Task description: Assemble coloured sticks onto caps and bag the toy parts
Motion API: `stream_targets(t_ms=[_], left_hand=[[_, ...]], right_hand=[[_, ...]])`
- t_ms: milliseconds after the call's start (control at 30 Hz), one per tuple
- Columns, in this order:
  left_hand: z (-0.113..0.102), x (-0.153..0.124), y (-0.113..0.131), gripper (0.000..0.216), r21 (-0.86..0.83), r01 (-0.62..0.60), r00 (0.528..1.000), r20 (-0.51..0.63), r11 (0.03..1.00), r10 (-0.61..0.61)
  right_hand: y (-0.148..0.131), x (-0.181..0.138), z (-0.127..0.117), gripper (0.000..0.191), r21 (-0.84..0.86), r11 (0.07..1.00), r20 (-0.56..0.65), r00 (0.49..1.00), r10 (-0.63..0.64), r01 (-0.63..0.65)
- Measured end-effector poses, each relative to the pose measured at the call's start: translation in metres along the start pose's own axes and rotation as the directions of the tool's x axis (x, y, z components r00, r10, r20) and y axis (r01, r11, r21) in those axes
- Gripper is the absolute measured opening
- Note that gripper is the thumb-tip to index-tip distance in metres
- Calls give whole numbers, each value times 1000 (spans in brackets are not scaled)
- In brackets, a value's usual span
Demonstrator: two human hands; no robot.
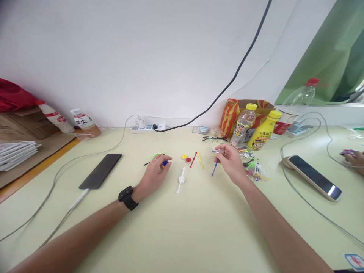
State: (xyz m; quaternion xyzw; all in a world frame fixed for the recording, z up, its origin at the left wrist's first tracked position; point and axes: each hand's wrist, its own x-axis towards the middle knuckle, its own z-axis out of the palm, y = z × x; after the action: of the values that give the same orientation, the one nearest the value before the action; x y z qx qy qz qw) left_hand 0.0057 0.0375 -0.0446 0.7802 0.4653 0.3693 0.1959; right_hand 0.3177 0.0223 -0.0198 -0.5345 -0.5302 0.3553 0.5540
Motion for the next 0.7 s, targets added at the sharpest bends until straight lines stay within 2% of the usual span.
stream_targets(t_ms=[67, 133, 233, 300, 367, 500, 600, 700], left_hand=[[0, 0, -1, 18, 5, -13, 1000, 1, 1000, 13], [1, 0, -2, 18, 13, -30, 1000, -1, 999, 30], [1, 0, -2, 17, 22, -38, 999, 4, 999, 38], [0, 0, -1, 16, 21, -43, 999, 3, 999, 43], [-1, 1, 0, 17, 11, -48, 999, -4, 999, 48], [-3, 1, 4, 22, -21, -61, 998, -14, 998, 60], [-4, 0, 5, 26, -40, -68, 998, -6, 997, 68], [-6, -1, 6, 30, -56, -45, 999, 8, 997, 46]], right_hand=[[-2, -3, 3, 27, -90, 995, 86, 996, -32, 40], [-5, -10, 7, 25, -182, 980, 244, 969, -39, 85], [-10, -21, 14, 17, -277, 942, 511, 859, -23, 189], [-11, -27, 18, 14, -292, 927, 601, 799, -14, 235], [-11, -30, 21, 14, -281, 937, 599, 801, 2, 208], [-8, -29, 25, 18, -224, 968, 515, 857, 21, 111], [-8, -29, 26, 19, -246, 958, 514, 858, -2, 150], [-12, -31, 27, 17, -344, 912, 557, 830, 7, 223]])
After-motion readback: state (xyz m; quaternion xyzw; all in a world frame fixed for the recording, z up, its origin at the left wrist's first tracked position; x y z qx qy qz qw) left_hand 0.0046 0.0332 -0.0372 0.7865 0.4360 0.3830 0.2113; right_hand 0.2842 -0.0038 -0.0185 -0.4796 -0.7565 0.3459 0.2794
